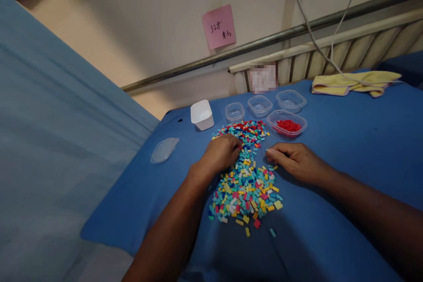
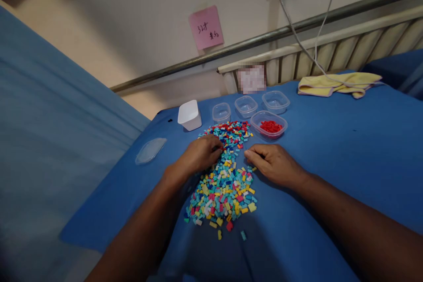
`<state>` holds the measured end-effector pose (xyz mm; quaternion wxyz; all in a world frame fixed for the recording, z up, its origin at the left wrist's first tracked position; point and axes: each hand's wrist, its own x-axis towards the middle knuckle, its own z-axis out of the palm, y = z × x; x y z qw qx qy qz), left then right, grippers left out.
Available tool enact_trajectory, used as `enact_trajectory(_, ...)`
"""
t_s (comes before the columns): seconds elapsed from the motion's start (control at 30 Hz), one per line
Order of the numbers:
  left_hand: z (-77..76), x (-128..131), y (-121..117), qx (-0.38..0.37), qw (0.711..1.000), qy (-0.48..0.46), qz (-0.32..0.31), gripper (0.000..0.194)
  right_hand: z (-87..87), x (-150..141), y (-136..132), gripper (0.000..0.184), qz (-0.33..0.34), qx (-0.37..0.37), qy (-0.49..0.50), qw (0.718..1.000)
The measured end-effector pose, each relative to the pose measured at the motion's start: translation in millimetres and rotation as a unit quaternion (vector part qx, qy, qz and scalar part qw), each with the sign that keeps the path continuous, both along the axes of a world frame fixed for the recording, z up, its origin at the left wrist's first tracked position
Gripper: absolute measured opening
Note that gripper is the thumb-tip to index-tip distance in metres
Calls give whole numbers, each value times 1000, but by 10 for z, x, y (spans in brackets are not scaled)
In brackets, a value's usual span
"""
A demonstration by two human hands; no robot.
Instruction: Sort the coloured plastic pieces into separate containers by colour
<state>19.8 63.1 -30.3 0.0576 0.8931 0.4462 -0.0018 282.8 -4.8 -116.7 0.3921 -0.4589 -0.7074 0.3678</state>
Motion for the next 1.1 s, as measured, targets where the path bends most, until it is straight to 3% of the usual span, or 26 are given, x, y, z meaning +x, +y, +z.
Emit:
enact_trajectory(0.17,-103,123,63,24,997,69,10,27,7,4,1,47,-1,1,-5,1000)
enact_trajectory(0.43,-43,11,69,3,997,77,4,20,51,15,-7,44,0,6,-23,1000)
enact_trajectory(0.67,-87,-95,169,-12,1000,12,17,24,8,19,5,41,1,4,-28,1000)
enact_trajectory(0.8,-147,-154,247,-87,990,-99,41,18,2,19,8,42,2,5,-26,1000)
enact_trajectory(0.87,-181,-192,275,-157,964,-201,77,15,11,19,3,42,1,6,-28,1000)
enact_trajectory(0.97,-208,-236,283,-248,889,-362,135,21,22,20,-1,41,2,6,-33,999)
enact_trajectory(1.1,-192,-234,233,-296,812,-455,213,36,10,16,8,41,0,1,-28,1000)
